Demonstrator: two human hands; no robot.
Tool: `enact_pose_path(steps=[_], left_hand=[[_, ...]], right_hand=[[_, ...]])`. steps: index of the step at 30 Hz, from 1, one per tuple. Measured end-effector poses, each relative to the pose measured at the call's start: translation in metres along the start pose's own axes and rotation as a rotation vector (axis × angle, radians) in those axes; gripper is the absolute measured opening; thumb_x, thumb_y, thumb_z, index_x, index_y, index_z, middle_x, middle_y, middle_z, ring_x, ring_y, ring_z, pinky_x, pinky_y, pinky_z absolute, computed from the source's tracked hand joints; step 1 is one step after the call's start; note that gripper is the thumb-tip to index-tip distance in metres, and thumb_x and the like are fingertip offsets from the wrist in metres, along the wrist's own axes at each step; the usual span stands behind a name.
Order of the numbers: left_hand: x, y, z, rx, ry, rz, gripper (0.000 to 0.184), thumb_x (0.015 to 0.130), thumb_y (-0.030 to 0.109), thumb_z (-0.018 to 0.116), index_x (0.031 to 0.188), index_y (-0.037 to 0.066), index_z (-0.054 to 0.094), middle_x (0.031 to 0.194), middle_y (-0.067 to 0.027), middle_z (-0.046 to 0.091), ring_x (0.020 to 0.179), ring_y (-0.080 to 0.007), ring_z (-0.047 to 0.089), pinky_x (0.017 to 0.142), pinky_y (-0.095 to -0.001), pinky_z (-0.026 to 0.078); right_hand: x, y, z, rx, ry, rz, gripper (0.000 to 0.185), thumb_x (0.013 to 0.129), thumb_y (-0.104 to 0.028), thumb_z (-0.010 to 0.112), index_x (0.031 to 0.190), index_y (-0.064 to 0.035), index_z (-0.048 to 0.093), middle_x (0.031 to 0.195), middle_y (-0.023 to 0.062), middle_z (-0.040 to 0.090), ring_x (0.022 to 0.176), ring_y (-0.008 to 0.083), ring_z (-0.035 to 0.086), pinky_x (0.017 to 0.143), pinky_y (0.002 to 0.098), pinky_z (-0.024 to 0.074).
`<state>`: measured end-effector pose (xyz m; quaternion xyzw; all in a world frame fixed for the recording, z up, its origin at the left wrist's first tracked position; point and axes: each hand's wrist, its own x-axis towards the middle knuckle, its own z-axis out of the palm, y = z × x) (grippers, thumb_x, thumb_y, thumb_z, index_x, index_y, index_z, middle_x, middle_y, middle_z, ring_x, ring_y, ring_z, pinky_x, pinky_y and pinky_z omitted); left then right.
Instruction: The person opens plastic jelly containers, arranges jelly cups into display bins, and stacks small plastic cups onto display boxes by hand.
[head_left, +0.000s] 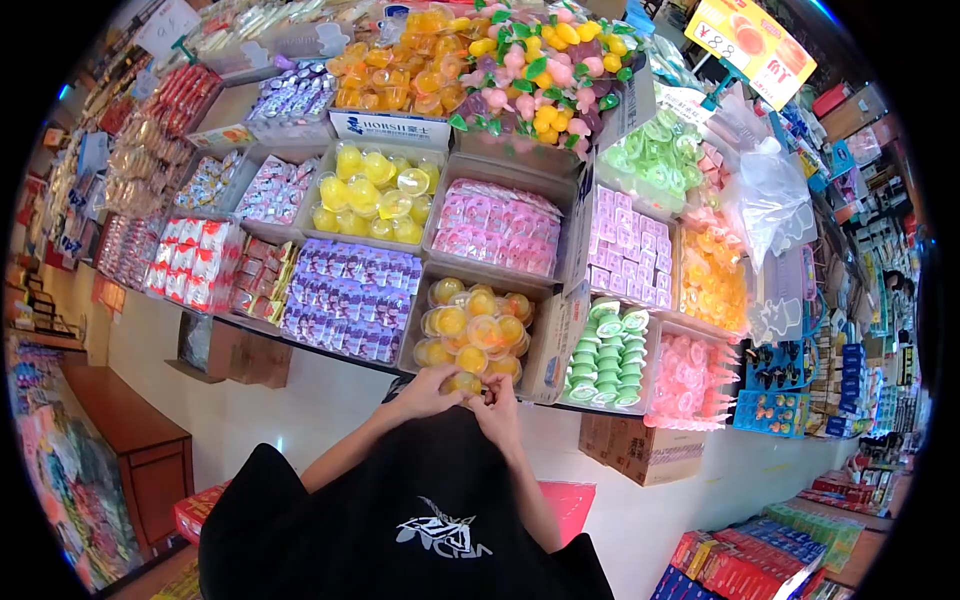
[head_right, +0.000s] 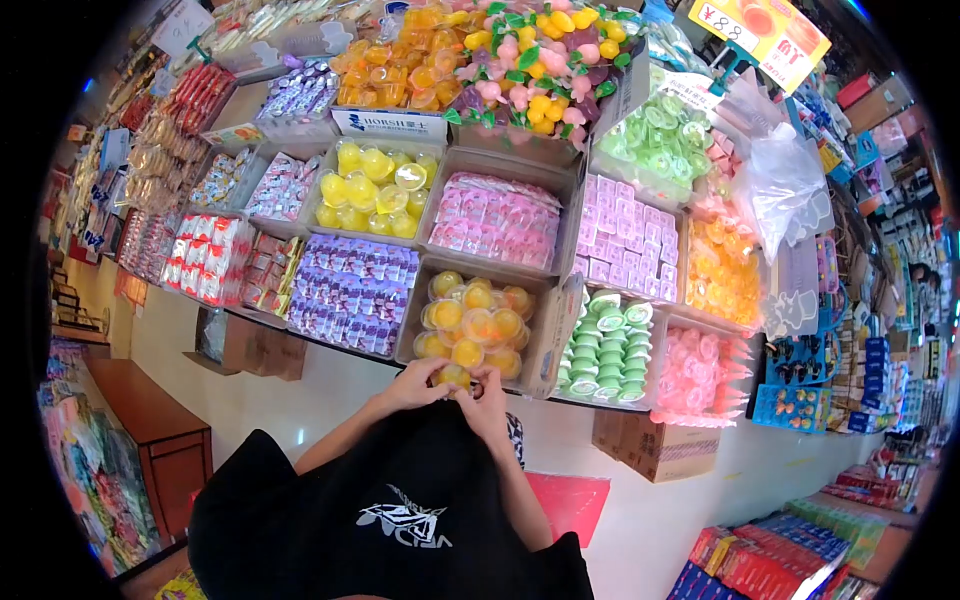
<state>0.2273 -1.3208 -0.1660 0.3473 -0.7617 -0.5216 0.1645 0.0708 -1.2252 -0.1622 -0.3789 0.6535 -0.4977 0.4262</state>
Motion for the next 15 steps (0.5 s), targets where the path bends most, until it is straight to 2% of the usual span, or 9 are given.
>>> enact_pose_path(steps=[2, 5, 8, 11, 14, 15], left_hand=[[0.001, -0.001, -0.001, 0.044, -0.007, -0.018, 0.042, 0.082, 0.021, 0.072, 0.116, -0.001, 0.060, 0.089, -0.0146, 0.067, 0.075, -0.0208, 0.067, 0.068, -0.0331, 0.053], [0.007, 0.022, -0.014, -0.151, -0.111, -0.318, 0.041, 0.085, 0.022, 0.070, 0.116, -0.002, 0.060, 0.086, -0.0138, 0.068, 0.076, -0.0191, 0.067, 0.069, -0.0334, 0.053], [0.008, -0.021, 0.002, -0.118, -0.021, -0.223, 0.038, 0.088, 0.024, 0.067, 0.114, -0.003, 0.061, 0.083, -0.0131, 0.068, 0.077, -0.0172, 0.066, 0.070, -0.0320, 0.052], [0.008, -0.033, -0.001, 0.022, -0.100, -0.342, 0.038, 0.092, 0.028, 0.063, 0.116, -0.002, 0.060, 0.084, -0.0118, 0.068, 0.078, -0.0165, 0.065, 0.072, -0.0311, 0.052], [0.000, -0.050, 0.006, -0.177, 0.000, -0.386, 0.040, 0.096, 0.032, 0.058, 0.120, 0.000, 0.056, 0.089, -0.0111, 0.067, 0.081, -0.0164, 0.064, 0.074, -0.0302, 0.052], [-0.001, -0.054, 0.008, -0.246, 0.038, -0.408, 0.047, 0.095, 0.041, 0.059, 0.117, 0.000, 0.056, 0.092, -0.0154, 0.069, 0.084, -0.0215, 0.068, 0.076, -0.0333, 0.053]], right_hand=[[0.003, 0.000, 0.000, -0.019, 0.000, 0.015, 0.039, 0.079, -0.011, 0.076, 0.104, -0.0023, 0.046, 0.081, 0.0016, 0.053, 0.064, 0.0076, 0.041, 0.057, 0.0229, 0.0373], [0.006, 0.003, 0.004, -0.004, 0.013, 0.070, 0.038, 0.081, -0.011, 0.074, 0.105, -0.0020, 0.047, 0.081, 0.0012, 0.053, 0.063, 0.0072, 0.042, 0.056, 0.0223, 0.0375], [0.009, 0.011, 0.005, 0.028, -0.038, 0.118, 0.039, 0.083, -0.011, 0.073, 0.110, -0.0011, 0.047, 0.083, 0.0019, 0.055, 0.066, 0.0070, 0.044, 0.059, 0.0219, 0.0395], [0.010, 0.008, 0.008, 0.028, -0.141, 0.110, 0.042, 0.086, -0.011, 0.071, 0.117, -0.0007, 0.045, 0.090, 0.0045, 0.058, 0.070, 0.0074, 0.047, 0.063, 0.0220, 0.0416], [0.012, 0.025, 0.012, 0.051, -0.227, 0.090, 0.042, 0.089, -0.011, 0.068, 0.121, -0.0010, 0.042, 0.099, 0.0075, 0.061, 0.077, 0.0085, 0.051, 0.067, 0.0225, 0.0430], [0.013, 0.038, 0.013, 0.067, -0.251, 0.087, 0.042, 0.090, -0.011, 0.067, 0.122, -0.0012, 0.041, 0.102, 0.0084, 0.061, 0.080, 0.0090, 0.052, 0.068, 0.0227, 0.0434]])
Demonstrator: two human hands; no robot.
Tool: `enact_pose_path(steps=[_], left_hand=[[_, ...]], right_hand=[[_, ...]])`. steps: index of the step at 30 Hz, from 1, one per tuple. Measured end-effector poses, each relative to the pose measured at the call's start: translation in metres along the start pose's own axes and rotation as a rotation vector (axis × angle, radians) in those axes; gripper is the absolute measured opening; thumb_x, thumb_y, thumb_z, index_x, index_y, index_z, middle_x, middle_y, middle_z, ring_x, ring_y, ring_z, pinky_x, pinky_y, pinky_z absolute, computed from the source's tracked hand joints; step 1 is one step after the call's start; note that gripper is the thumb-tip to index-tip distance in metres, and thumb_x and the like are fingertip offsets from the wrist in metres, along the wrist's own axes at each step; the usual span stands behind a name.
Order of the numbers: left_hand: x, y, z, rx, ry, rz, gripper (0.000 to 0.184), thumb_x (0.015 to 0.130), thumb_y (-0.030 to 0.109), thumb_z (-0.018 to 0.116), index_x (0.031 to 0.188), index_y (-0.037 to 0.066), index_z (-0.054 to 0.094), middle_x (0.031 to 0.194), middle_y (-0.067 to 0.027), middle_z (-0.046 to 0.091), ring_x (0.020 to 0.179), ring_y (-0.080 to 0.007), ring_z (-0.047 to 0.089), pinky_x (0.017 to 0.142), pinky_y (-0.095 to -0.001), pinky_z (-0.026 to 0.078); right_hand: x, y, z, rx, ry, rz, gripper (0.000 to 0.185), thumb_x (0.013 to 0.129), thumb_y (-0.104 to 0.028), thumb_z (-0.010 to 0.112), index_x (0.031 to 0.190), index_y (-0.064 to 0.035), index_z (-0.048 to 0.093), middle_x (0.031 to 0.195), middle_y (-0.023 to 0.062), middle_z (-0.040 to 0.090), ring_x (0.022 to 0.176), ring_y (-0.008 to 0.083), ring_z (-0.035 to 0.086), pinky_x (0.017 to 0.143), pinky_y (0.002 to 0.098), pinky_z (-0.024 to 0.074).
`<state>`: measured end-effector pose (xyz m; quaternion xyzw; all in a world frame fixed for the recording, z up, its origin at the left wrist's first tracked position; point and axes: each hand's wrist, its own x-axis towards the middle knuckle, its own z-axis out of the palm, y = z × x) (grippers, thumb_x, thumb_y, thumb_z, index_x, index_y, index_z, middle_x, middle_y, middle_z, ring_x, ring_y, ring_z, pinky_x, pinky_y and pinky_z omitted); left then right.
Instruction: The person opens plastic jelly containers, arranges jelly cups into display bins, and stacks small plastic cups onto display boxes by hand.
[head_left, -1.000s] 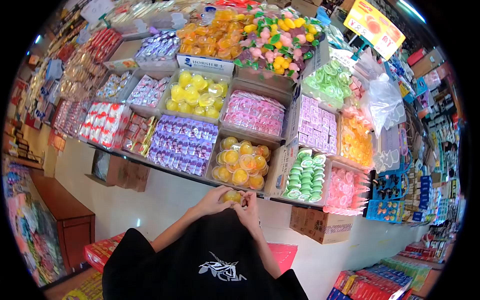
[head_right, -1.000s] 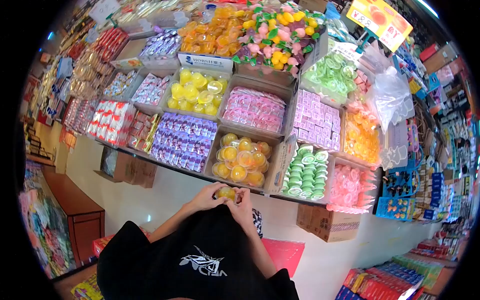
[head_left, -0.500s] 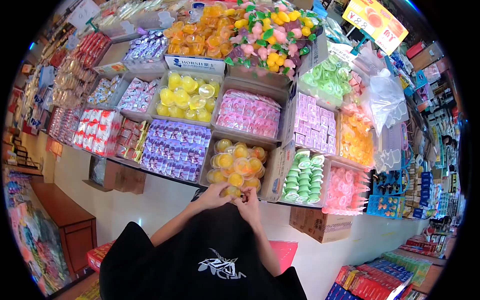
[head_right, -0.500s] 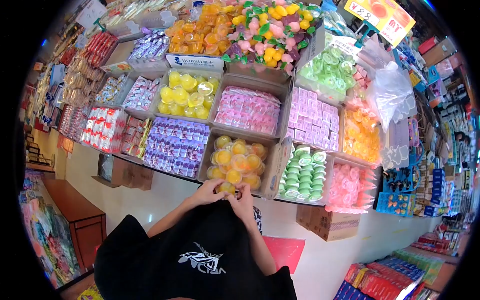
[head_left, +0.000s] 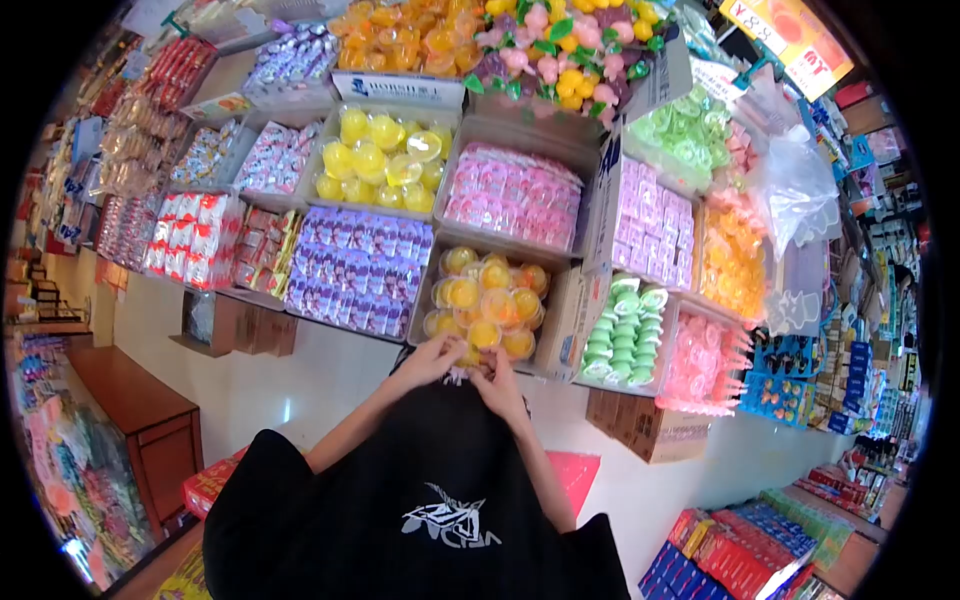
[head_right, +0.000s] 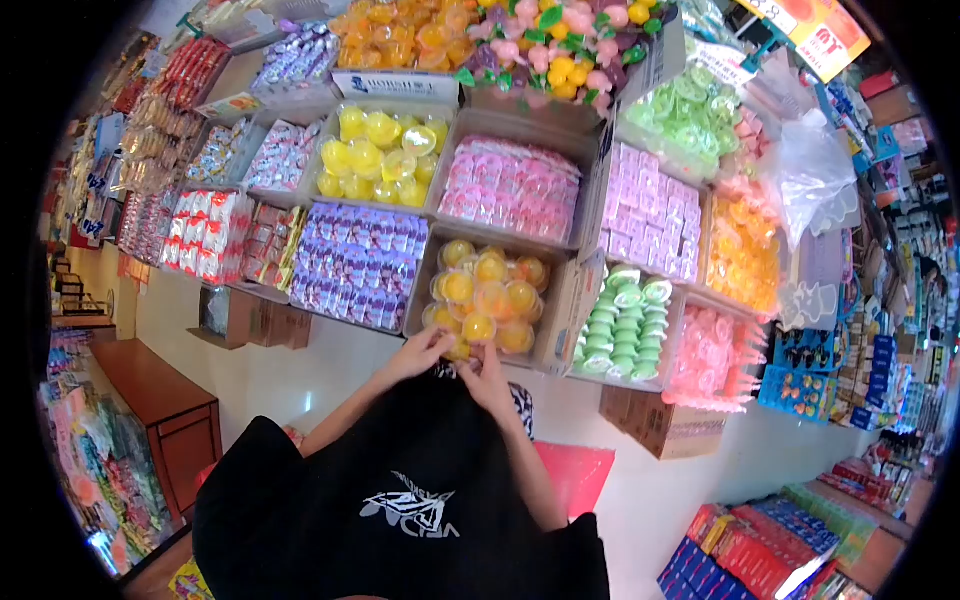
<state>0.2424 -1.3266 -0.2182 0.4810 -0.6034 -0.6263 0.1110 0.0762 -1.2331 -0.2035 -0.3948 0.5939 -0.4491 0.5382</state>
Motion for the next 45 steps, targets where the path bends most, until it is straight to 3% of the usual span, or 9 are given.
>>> enact_pose_path(steps=[6, 9, 10, 13, 18, 23, 32, 38, 45], left_hand=[[-0.001, -0.011, -0.015, 0.110, -0.041, -0.032, 0.060, 0.095, 0.046, 0.057, 0.130, -0.002, 0.053, 0.106, -0.0219, 0.067, 0.094, -0.0246, 0.066, 0.084, -0.0335, 0.052], [0.003, -0.014, -0.023, 0.087, -0.014, 0.010, 0.056, 0.093, 0.043, 0.059, 0.125, -0.003, 0.057, 0.096, -0.0184, 0.069, 0.081, -0.0249, 0.067, 0.073, -0.0342, 0.052], [0.005, -0.018, -0.023, 0.164, 0.041, 0.021, 0.050, 0.094, 0.042, 0.059, 0.120, 0.000, 0.061, 0.086, -0.0173, 0.068, 0.073, -0.0237, 0.066, 0.067, -0.0355, 0.052], [0.016, -0.022, -0.025, 0.168, 0.059, 0.029, 0.041, 0.095, 0.040, 0.058, 0.112, 0.003, 0.066, 0.075, -0.0165, 0.067, 0.067, -0.0266, 0.066, 0.065, -0.0376, 0.052], [0.027, -0.019, -0.024, 0.200, 0.137, 0.111, 0.040, 0.096, 0.038, 0.057, 0.110, 0.002, 0.067, 0.081, -0.0190, 0.069, 0.074, -0.0295, 0.070, 0.068, -0.0399, 0.053], [0.041, -0.027, -0.023, 0.125, 0.122, 0.063, 0.035, 0.099, 0.032, 0.053, 0.106, 0.001, 0.067, 0.073, -0.0133, 0.070, 0.065, -0.0217, 0.069, 0.061, -0.0351, 0.053], [0.053, -0.039, -0.022, -0.047, 0.125, 0.065, 0.032, 0.101, 0.028, 0.051, 0.109, 0.000, 0.066, 0.070, -0.0066, 0.069, 0.059, -0.0106, 0.064, 0.055, -0.0271, 0.051], [0.049, -0.022, -0.022, -0.089, 0.086, 0.057, 0.030, 0.098, 0.025, 0.057, 0.117, 0.001, 0.063, 0.077, -0.0062, 0.069, 0.066, -0.0089, 0.066, 0.060, -0.0255, 0.053], [0.055, -0.049, -0.021, -0.038, 0.032, 0.115, 0.037, 0.097, 0.018, 0.060, 0.130, 0.002, 0.053, 0.091, -0.0055, 0.070, 0.078, -0.0087, 0.065, 0.070, -0.0258, 0.054]], right_hand=[[0.020, -0.006, 0.007, -0.266, 0.116, -0.004, 0.028, 0.089, -0.014, 0.066, 0.109, 0.0026, 0.055, 0.081, 0.0180, 0.070, 0.070, 0.0232, 0.069, 0.063, 0.0330, 0.0527], [0.030, 0.001, 0.008, -0.285, 0.104, 0.016, 0.028, 0.089, -0.017, 0.066, 0.108, 0.0022, 0.057, 0.079, 0.0168, 0.070, 0.069, 0.0227, 0.068, 0.063, 0.0333, 0.0527], [0.033, 0.004, 0.010, -0.280, 0.123, -0.002, 0.027, 0.090, -0.015, 0.066, 0.109, 0.0016, 0.057, 0.075, 0.0141, 0.070, 0.068, 0.0154, 0.067, 0.062, 0.0301, 0.0505], [0.037, 0.003, 0.014, -0.271, 0.119, 0.052, 0.029, 0.089, -0.016, 0.066, 0.109, 0.0020, 0.057, 0.079, 0.0155, 0.071, 0.067, 0.0220, 0.068, 0.064, 0.0341, 0.0529], [0.036, 0.006, 0.017, -0.254, 0.096, -0.029, 0.049, 0.086, -0.016, 0.068, 0.127, 0.0007, 0.048, 0.081, 0.0137, 0.068, 0.067, 0.0223, 0.066, 0.066, 0.0346, 0.0534], [0.039, 0.008, 0.014, -0.352, 0.036, 0.020, 0.067, 0.083, -0.019, 0.071, 0.138, -0.0010, 0.038, 0.091, 0.0157, 0.067, 0.072, 0.0223, 0.066, 0.069, 0.0342, 0.0535], [0.043, 0.000, 0.012, -0.307, -0.063, 0.068, 0.067, 0.084, -0.021, 0.072, 0.140, -0.0018, 0.041, 0.110, 0.0160, 0.061, 0.079, 0.0172, 0.064, 0.073, 0.0305, 0.0527], [0.051, 0.018, 0.009, -0.472, -0.058, -0.091, 0.066, 0.083, -0.022, 0.073, 0.138, 0.0021, 0.044, 0.097, 0.0098, 0.058, 0.071, 0.0162, 0.056, 0.069, 0.0295, 0.0501], [0.057, 0.008, 0.006, -0.499, -0.102, -0.107, 0.067, 0.085, -0.026, 0.071, 0.138, 0.0038, 0.043, 0.098, 0.0123, 0.057, 0.075, 0.0189, 0.057, 0.070, 0.0309, 0.0498]])
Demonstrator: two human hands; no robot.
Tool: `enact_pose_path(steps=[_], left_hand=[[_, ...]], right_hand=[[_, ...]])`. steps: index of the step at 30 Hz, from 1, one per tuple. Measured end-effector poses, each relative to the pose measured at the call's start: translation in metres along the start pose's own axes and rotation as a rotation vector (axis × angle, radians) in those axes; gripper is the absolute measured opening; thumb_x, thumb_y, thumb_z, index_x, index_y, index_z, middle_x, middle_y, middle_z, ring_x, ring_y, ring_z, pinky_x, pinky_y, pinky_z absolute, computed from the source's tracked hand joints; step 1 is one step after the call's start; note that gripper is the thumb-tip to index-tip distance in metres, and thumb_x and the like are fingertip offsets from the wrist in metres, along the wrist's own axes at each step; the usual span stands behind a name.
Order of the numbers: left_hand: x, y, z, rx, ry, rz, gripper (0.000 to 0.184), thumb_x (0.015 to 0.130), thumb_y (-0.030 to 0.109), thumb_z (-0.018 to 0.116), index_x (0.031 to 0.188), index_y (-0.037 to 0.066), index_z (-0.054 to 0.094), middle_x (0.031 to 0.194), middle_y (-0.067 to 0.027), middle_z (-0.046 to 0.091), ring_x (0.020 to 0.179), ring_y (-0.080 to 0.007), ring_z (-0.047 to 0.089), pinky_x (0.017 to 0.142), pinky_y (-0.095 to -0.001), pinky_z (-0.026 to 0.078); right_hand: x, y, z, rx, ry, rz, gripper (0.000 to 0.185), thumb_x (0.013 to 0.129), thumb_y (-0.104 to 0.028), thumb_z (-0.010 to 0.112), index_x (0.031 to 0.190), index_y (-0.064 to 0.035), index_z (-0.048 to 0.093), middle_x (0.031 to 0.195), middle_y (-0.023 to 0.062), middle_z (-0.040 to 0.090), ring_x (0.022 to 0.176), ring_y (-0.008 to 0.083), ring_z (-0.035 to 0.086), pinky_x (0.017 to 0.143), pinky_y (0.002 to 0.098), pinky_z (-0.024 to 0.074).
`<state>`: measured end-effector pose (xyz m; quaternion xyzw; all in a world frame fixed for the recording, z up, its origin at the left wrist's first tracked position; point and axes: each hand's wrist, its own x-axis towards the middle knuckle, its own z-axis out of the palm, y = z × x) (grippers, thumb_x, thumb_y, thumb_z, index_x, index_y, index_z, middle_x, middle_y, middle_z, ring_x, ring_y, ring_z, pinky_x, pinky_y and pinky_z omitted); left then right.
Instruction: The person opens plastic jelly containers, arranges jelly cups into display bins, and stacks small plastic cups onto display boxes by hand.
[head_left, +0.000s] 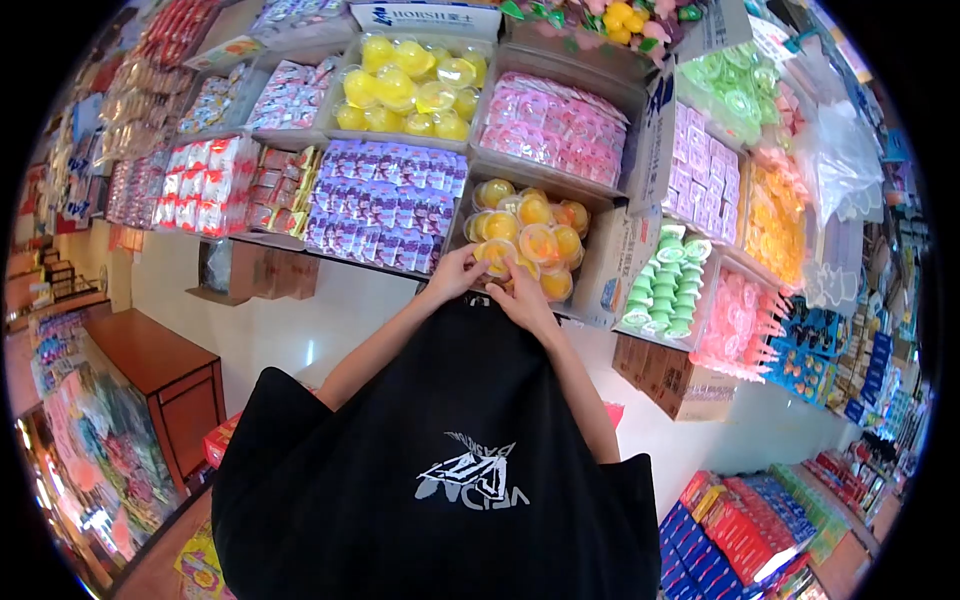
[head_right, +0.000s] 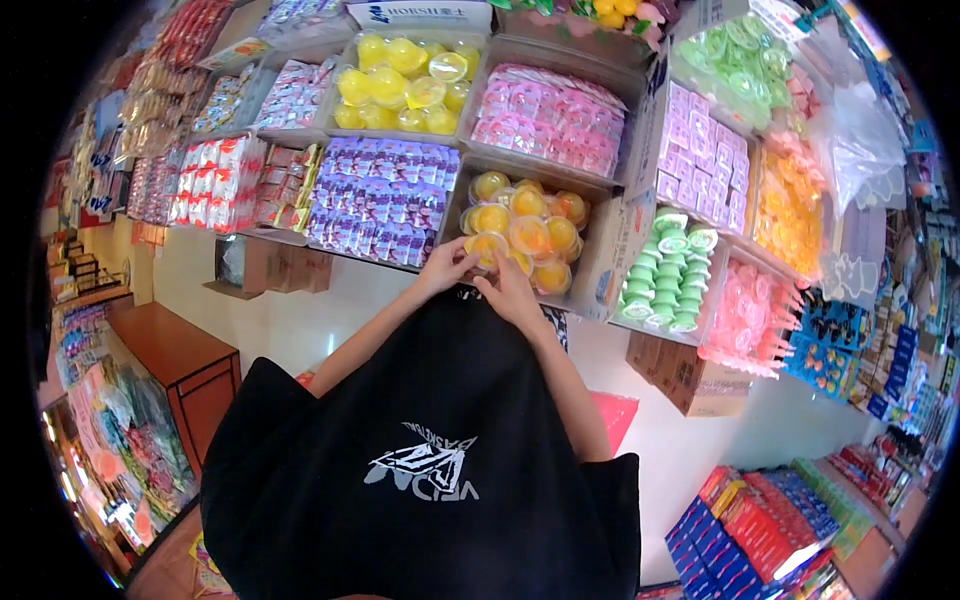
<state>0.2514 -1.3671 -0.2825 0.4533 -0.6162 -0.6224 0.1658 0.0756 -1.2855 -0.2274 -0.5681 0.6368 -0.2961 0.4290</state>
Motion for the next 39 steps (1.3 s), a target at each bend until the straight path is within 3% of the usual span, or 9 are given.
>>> enact_pose_path(steps=[6, 7, 14, 20, 27, 32, 39], left_hand=[[-0.006, 0.009, 0.002, -0.101, 0.001, -0.007, 0.037, 0.097, 0.015, 0.060, 0.130, 0.002, 0.051, 0.093, -0.0051, 0.069, 0.082, -0.0089, 0.065, 0.073, -0.0263, 0.054], [-0.004, 0.002, 0.007, -0.168, 0.069, 0.071, 0.036, 0.095, 0.019, 0.063, 0.126, 0.001, 0.056, 0.084, -0.0081, 0.071, 0.074, -0.0125, 0.068, 0.066, -0.0286, 0.054], [-0.012, 0.018, 0.004, -0.068, 0.066, 0.012, 0.037, 0.097, 0.018, 0.060, 0.129, 0.001, 0.051, 0.089, -0.0063, 0.069, 0.078, -0.0098, 0.065, 0.070, -0.0267, 0.053], [-0.014, 0.013, 0.004, -0.019, 0.099, -0.037, 0.040, 0.096, 0.023, 0.062, 0.126, -0.001, 0.051, 0.088, -0.0078, 0.070, 0.077, -0.0112, 0.066, 0.067, -0.0276, 0.053], [-0.014, 0.001, 0.009, 0.030, 0.209, 0.036, 0.048, 0.093, 0.026, 0.066, 0.125, -0.006, 0.050, 0.082, -0.0094, 0.067, 0.073, -0.0144, 0.066, 0.066, -0.0299, 0.054], [-0.026, -0.003, 0.007, 0.020, 0.244, 0.069, 0.047, 0.092, 0.025, 0.066, 0.126, -0.003, 0.050, 0.085, -0.0099, 0.067, 0.077, -0.0154, 0.066, 0.069, -0.0314, 0.054], [-0.043, -0.006, -0.004, -0.006, 0.190, 0.087, 0.042, 0.092, 0.024, 0.066, 0.124, -0.001, 0.054, 0.091, -0.0107, 0.068, 0.080, -0.0155, 0.066, 0.072, -0.0306, 0.054]], right_hand=[[0.001, -0.001, 0.000, -0.023, -0.031, -0.027, 0.065, 0.084, -0.028, 0.072, 0.136, 0.0008, 0.046, 0.102, 0.0135, 0.057, 0.079, 0.0209, 0.058, 0.073, 0.0323, 0.0512], [0.001, -0.002, -0.001, -0.009, -0.048, -0.015, 0.063, 0.085, -0.028, 0.072, 0.136, -0.0019, 0.047, 0.104, 0.0141, 0.056, 0.082, 0.0215, 0.059, 0.075, 0.0329, 0.0518], [-0.001, -0.008, -0.008, 0.004, -0.079, -0.022, 0.059, 0.086, -0.026, 0.071, 0.135, -0.0038, 0.047, 0.110, 0.0155, 0.055, 0.083, 0.0214, 0.060, 0.077, 0.0325, 0.0519], [0.000, 0.011, -0.002, -0.014, -0.053, -0.121, 0.056, 0.086, -0.022, 0.071, 0.134, -0.0041, 0.049, 0.104, 0.0118, 0.057, 0.080, 0.0157, 0.057, 0.071, 0.0278, 0.0501], [-0.008, -0.003, -0.009, 0.052, -0.083, -0.018, 0.049, 0.087, -0.019, 0.070, 0.130, -0.0036, 0.052, 0.101, 0.0076, 0.059, 0.074, 0.0119, 0.055, 0.067, 0.0260, 0.0488], [-0.011, -0.006, 0.001, 0.087, -0.067, -0.096, 0.045, 0.087, -0.017, 0.070, 0.128, -0.0037, 0.054, 0.096, 0.0064, 0.060, 0.074, 0.0108, 0.056, 0.065, 0.0252, 0.0483], [-0.024, -0.010, 0.016, 0.124, -0.141, -0.018, 0.040, 0.089, -0.015, 0.068, 0.125, -0.0019, 0.055, 0.088, 0.0049, 0.061, 0.076, 0.0099, 0.058, 0.066, 0.0257, 0.0496]])
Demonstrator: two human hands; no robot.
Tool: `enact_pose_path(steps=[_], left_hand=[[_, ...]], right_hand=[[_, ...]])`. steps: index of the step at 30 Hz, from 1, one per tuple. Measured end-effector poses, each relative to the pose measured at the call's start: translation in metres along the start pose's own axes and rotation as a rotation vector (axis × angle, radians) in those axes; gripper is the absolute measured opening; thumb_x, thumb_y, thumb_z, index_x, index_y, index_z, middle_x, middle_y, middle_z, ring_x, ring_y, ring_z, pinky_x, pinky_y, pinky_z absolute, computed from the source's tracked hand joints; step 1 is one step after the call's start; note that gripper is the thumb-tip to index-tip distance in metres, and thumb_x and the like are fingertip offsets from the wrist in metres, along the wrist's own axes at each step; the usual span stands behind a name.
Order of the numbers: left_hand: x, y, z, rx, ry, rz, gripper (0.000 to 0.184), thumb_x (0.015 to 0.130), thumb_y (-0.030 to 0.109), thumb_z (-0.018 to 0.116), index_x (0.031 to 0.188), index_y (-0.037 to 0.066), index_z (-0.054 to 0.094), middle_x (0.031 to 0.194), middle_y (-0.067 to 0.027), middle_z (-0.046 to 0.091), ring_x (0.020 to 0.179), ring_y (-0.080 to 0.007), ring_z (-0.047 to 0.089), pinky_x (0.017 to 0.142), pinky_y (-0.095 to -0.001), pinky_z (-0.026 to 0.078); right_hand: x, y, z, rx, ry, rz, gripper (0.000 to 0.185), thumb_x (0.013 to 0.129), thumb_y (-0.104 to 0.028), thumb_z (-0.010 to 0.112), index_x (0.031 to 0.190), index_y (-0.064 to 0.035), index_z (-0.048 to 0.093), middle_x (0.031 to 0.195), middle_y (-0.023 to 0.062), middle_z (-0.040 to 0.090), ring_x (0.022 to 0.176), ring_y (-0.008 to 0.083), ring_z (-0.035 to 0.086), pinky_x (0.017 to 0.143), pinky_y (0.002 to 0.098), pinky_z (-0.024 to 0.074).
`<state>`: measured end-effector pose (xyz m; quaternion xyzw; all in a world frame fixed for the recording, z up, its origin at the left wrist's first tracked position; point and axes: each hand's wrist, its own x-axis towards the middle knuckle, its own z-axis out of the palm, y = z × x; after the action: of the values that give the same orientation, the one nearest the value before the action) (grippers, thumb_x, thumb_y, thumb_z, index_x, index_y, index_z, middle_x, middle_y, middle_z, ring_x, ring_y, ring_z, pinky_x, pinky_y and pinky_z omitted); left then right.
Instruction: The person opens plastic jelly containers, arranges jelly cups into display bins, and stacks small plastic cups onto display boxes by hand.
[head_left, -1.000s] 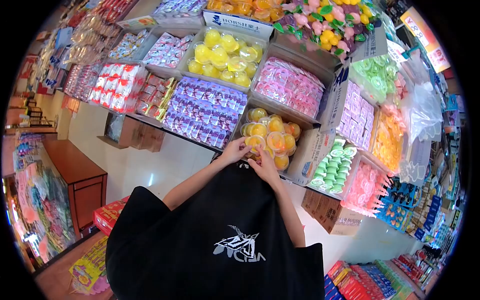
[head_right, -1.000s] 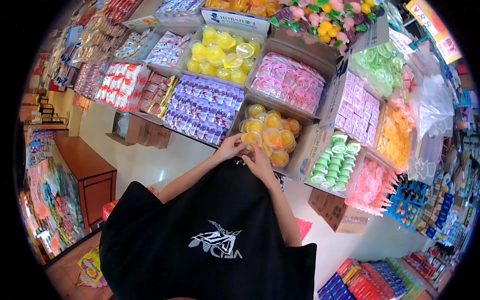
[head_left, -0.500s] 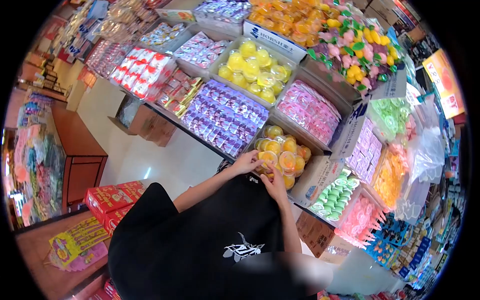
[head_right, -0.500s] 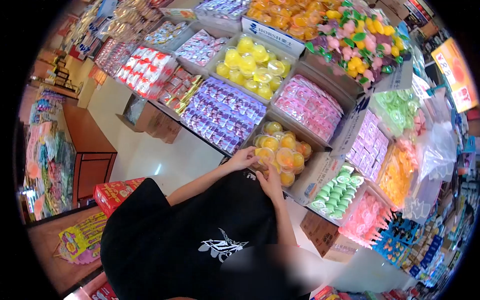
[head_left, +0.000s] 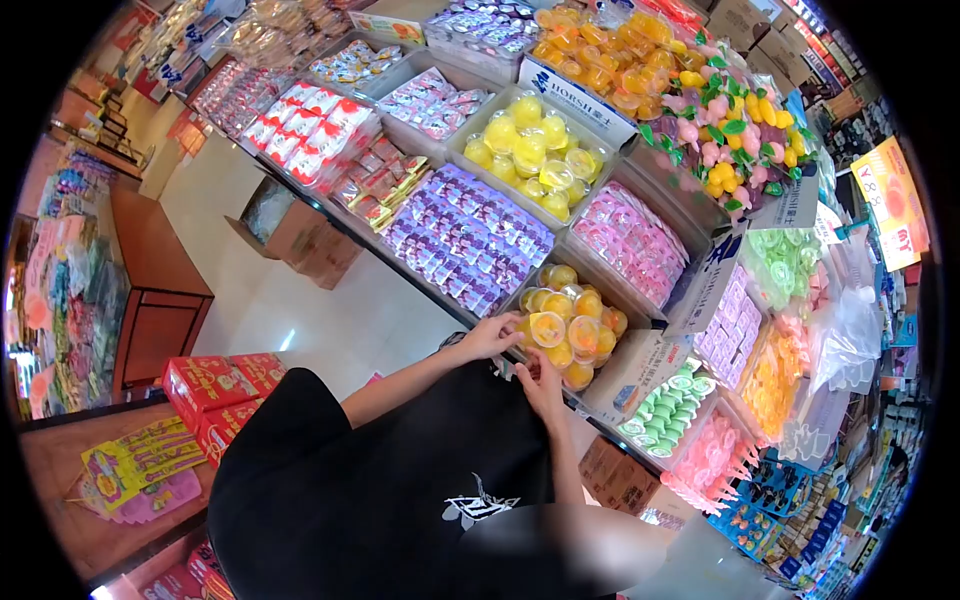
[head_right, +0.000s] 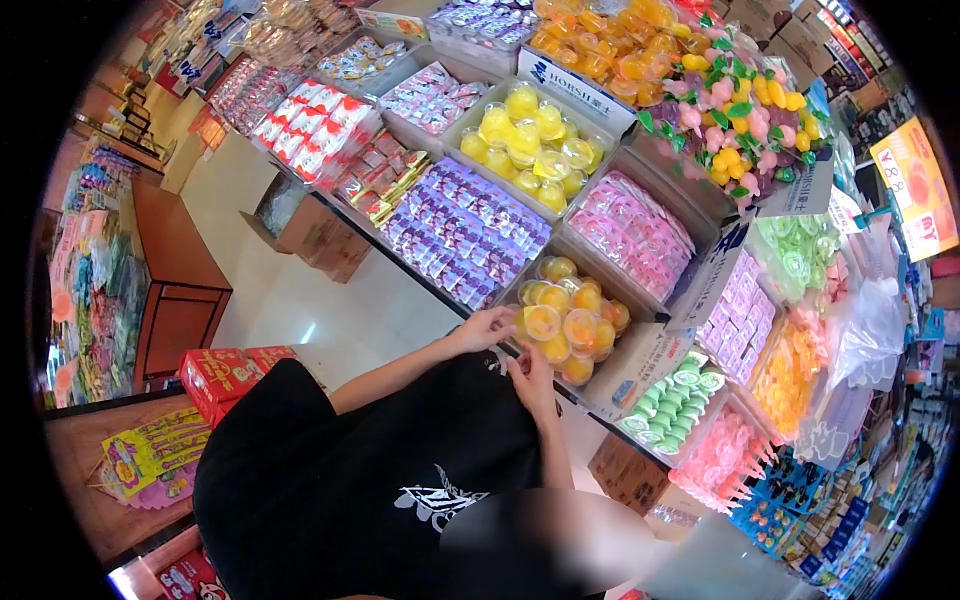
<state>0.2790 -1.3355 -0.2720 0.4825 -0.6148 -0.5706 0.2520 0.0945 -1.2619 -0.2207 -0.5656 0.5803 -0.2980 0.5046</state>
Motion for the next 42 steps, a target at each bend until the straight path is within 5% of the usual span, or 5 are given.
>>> enact_pose_path(steps=[8, 16, 24, 33, 42], left_hand=[[-0.013, 0.006, -0.005, -0.055, 0.028, 0.075, 0.036, 0.091, 0.026, 0.067, 0.114, -0.001, 0.060, 0.089, -0.0104, 0.069, 0.078, -0.0166, 0.066, 0.071, -0.0323, 0.055], [-0.068, -0.027, -0.022, -0.051, -0.024, 0.093, 0.033, 0.092, 0.027, 0.065, 0.113, 0.003, 0.062, 0.086, -0.0101, 0.070, 0.077, -0.0165, 0.067, 0.069, -0.0336, 0.055], [-0.161, -0.014, -0.066, -0.161, -0.150, -0.089, 0.030, 0.096, 0.023, 0.060, 0.119, 0.003, 0.059, 0.096, -0.0093, 0.070, 0.084, -0.0157, 0.066, 0.076, -0.0323, 0.054], [-0.229, -0.030, -0.088, 0.046, -0.103, -0.029, 0.024, 0.094, 0.017, 0.060, 0.114, 0.004, 0.063, 0.092, -0.0095, 0.072, 0.082, -0.0169, 0.069, 0.073, -0.0318, 0.055], [-0.269, -0.050, -0.082, -0.012, -0.089, 0.052, 0.021, 0.088, 0.011, 0.061, 0.108, 0.005, 0.063, 0.090, -0.0118, 0.071, 0.080, -0.0250, 0.070, 0.071, -0.0360, 0.055]], right_hand=[[-0.020, -0.014, 0.023, 0.022, 0.081, 0.019, 0.039, 0.088, -0.015, 0.069, 0.122, -0.0014, 0.056, 0.085, 0.0088, 0.063, 0.074, 0.0160, 0.061, 0.067, 0.0288, 0.0510], [-0.037, -0.025, 0.065, 0.054, 0.008, 0.083, 0.039, 0.092, -0.017, 0.066, 0.127, -0.0034, 0.054, 0.090, 0.0054, 0.062, 0.080, 0.0121, 0.059, 0.071, 0.0270, 0.0494], [-0.054, -0.041, 0.133, 0.138, -0.105, 0.015, 0.039, 0.091, -0.012, 0.065, 0.126, -0.0029, 0.052, 0.091, 0.0066, 0.064, 0.080, 0.0131, 0.062, 0.072, 0.0269, 0.0501], [-0.104, -0.055, 0.205, 0.173, -0.126, 0.022, 0.038, 0.090, -0.011, 0.064, 0.124, 0.0004, 0.053, 0.091, 0.0102, 0.065, 0.075, 0.0151, 0.062, 0.068, 0.0290, 0.0511], [-0.139, -0.050, 0.235, 0.139, -0.127, 0.041, 0.042, 0.091, -0.009, 0.063, 0.129, 0.0014, 0.049, 0.097, 0.0083, 0.064, 0.077, 0.0130, 0.060, 0.069, 0.0263, 0.0492]])
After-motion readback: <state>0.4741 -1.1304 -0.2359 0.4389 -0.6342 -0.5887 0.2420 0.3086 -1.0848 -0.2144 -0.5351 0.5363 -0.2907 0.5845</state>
